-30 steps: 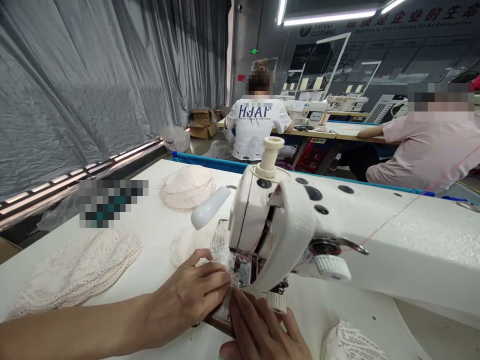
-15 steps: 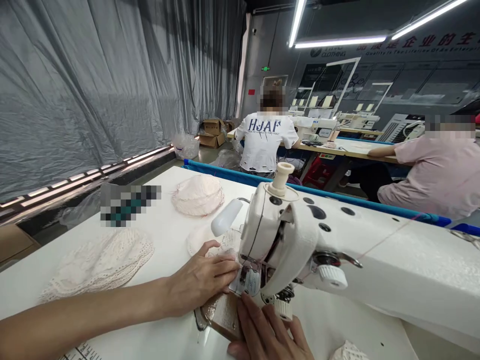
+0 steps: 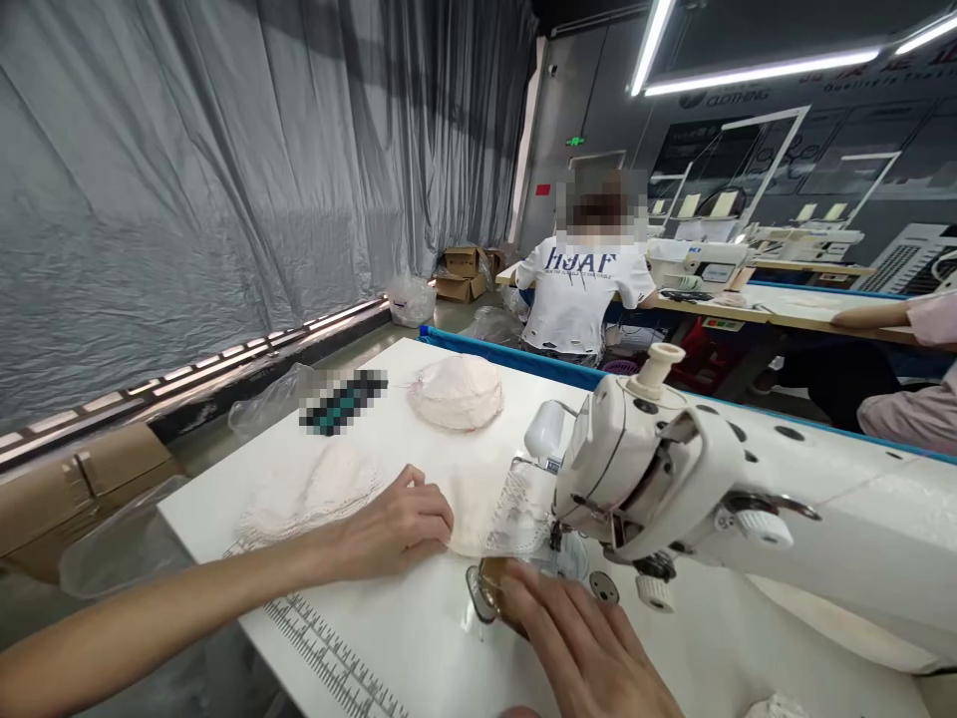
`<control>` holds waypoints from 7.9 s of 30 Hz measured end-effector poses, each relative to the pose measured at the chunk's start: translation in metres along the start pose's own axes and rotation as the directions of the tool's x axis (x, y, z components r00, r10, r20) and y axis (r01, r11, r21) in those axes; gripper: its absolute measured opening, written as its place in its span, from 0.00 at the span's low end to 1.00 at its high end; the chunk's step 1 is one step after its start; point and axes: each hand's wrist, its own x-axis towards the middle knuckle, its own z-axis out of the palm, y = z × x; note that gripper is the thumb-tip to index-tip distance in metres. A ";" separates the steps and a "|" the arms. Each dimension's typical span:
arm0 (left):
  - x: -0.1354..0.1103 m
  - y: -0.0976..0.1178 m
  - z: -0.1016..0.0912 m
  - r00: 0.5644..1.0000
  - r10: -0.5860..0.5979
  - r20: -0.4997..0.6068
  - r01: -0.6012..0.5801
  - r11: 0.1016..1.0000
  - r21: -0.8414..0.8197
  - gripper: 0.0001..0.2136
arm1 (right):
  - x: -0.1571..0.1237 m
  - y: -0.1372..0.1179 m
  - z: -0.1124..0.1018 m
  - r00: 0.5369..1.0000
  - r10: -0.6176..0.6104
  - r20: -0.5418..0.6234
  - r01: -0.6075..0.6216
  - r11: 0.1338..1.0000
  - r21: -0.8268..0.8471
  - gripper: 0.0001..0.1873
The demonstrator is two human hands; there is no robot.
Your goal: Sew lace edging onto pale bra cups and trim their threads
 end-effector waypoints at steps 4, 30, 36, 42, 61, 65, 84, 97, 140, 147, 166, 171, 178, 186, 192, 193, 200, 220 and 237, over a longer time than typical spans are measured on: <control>-0.028 0.044 -0.006 0.998 -0.024 0.061 0.035 0.985 -0.171 0.07 | 0.033 -0.039 -0.002 0.984 0.178 0.034 -0.181 0.954 0.240 0.12; -0.125 0.171 0.010 0.569 -0.296 0.767 0.736 -0.234 -0.636 0.19 | -0.069 -0.158 -0.058 0.479 0.024 0.878 -0.799 -0.402 0.447 0.13; -0.117 0.173 0.011 0.526 -0.302 0.795 0.792 -0.169 -0.587 0.19 | -0.082 -0.167 -0.048 0.509 0.170 0.844 -0.803 -0.257 0.537 0.13; -0.122 0.172 0.019 0.546 -0.361 0.756 0.797 -0.051 -0.601 0.19 | -0.084 -0.171 -0.042 0.494 0.211 0.844 -0.818 -0.218 0.533 0.17; -0.135 0.175 0.030 0.679 -0.278 0.680 0.706 -0.007 -0.708 0.11 | -0.093 -0.188 -0.039 0.494 0.190 0.848 -0.820 -0.223 0.528 0.16; -0.133 0.179 0.033 0.745 -0.283 0.605 0.654 0.130 -0.745 0.10 | -0.099 -0.198 -0.034 0.463 0.355 0.813 -0.834 -0.136 0.534 0.15; -0.123 0.179 0.022 0.625 -0.356 0.695 0.744 0.004 -0.668 0.11 | -0.091 -0.190 -0.033 0.530 0.307 0.790 -0.808 -0.099 0.581 0.15; -0.124 0.174 0.022 0.491 -0.308 0.815 0.711 -0.399 -0.579 0.17 | -0.093 -0.177 -0.045 0.548 0.242 0.801 -0.764 -0.244 0.597 0.16; -0.114 0.181 0.030 0.744 -0.310 0.592 0.667 0.402 -0.627 0.06 | -0.094 -0.192 -0.028 0.497 0.380 0.780 -0.817 -0.099 0.568 0.14; -0.112 0.180 0.027 0.698 -0.325 0.638 0.714 0.383 -0.586 0.07 | -0.098 -0.194 -0.025 0.548 0.428 0.719 -0.814 0.073 0.577 0.16; -0.112 0.185 0.030 0.870 -0.395 0.297 0.485 0.568 -0.665 0.08 | -0.091 -0.187 -0.035 0.800 0.513 0.312 -0.568 0.479 0.669 0.05; -0.112 0.187 0.025 0.958 -0.249 -0.141 0.161 0.877 -0.453 0.06 | -0.094 -0.183 -0.033 0.870 0.483 0.101 -0.445 0.680 0.582 0.08; -0.117 0.180 0.028 0.861 0.126 -0.494 -0.190 0.979 -0.081 0.09 | -0.099 -0.173 -0.040 0.965 0.260 0.027 -0.249 0.884 0.397 0.18; -0.118 0.175 0.034 0.754 0.324 -0.571 -0.314 0.942 0.119 0.09 | -0.093 -0.175 -0.048 0.968 0.248 0.030 -0.244 0.910 0.335 0.21; -0.118 0.176 0.029 0.877 0.143 -0.459 -0.198 0.977 -0.074 0.08 | -0.085 -0.174 -0.041 0.949 0.314 -0.037 -0.272 0.871 0.409 0.17; -0.116 0.176 0.027 0.920 0.016 -0.392 -0.099 0.976 -0.194 0.08 | -0.081 -0.174 -0.039 0.934 0.356 -0.035 -0.303 0.838 0.455 0.14; -0.069 0.141 -0.026 0.881 -0.356 0.312 0.468 0.557 -0.686 0.04 | -0.032 -0.150 -0.044 0.664 0.611 0.431 -0.691 0.282 0.665 0.16; 0.111 0.030 0.015 0.775 -0.090 0.626 0.427 0.805 -0.413 0.05 | -0.045 0.003 0.004 0.949 0.316 0.015 -0.315 0.940 0.128 0.20; 0.080 0.037 0.041 0.999 0.020 0.044 -0.024 0.995 0.100 0.08 | -0.036 0.003 0.009 0.984 0.178 -0.017 -0.178 0.984 -0.007 0.28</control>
